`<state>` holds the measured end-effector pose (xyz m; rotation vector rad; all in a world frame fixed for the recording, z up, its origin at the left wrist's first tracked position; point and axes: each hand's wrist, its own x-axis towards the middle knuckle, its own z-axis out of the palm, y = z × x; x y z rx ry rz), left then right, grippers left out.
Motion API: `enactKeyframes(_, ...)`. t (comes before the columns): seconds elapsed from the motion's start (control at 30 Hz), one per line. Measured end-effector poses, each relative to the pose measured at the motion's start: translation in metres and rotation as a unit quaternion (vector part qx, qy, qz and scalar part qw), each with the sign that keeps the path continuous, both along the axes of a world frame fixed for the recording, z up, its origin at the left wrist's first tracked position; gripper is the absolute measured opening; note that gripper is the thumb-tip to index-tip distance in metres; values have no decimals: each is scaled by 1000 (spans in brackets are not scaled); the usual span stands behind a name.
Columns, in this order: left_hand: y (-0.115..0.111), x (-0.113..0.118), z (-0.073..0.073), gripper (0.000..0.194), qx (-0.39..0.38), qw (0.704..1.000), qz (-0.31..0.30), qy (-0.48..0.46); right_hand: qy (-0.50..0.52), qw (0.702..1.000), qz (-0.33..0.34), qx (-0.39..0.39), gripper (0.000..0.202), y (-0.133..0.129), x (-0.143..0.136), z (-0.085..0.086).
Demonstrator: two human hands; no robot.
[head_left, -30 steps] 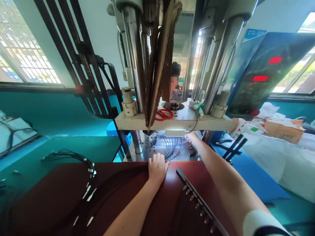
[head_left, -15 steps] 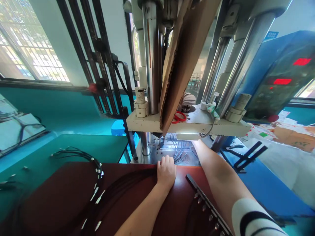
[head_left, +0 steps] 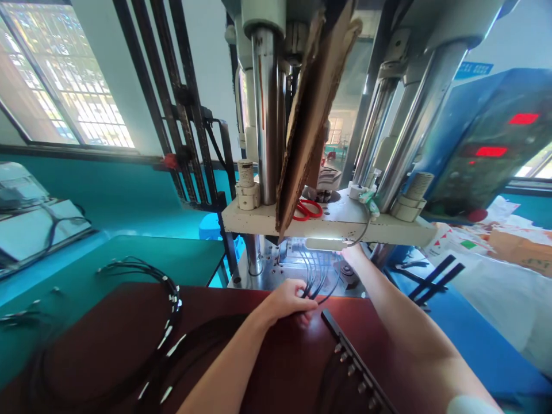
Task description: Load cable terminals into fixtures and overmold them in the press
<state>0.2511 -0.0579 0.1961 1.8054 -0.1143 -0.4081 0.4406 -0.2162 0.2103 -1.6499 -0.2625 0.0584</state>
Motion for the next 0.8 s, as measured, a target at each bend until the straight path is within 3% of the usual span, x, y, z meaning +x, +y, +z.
enactKeyframes(0.07, -6, -2, -5, 44, -210, 967, -85, 115, 32, 999, -3, 29, 28, -9, -18, -6)
enactKeyframes(0.1, -12, -3, -9, 49, -284, 942, -97, 154, 43, 998, -3, 43, 28, -13, -31, -8)
enactKeyframes(0.23, -45, -14, -25, 57, -457, 862, -114, 188, 51, 995, -15, 80, 33, -28, -86, -3)
enactKeyframes(0.33, -63, -27, -22, 46, -455, 860, -138, 187, 24, 995, -41, 92, 31, -38, -115, 2)
enactKeyframes(0.5, -77, -45, -9, 27, -384, 896, -70, 211, -15, 990, -78, 114, 35, -55, -133, -3)
enactKeyframes(0.8, -85, -69, -4, 24, -392, 882, -63, 253, 7, 972, -140, 187, 33, -64, -155, -20)
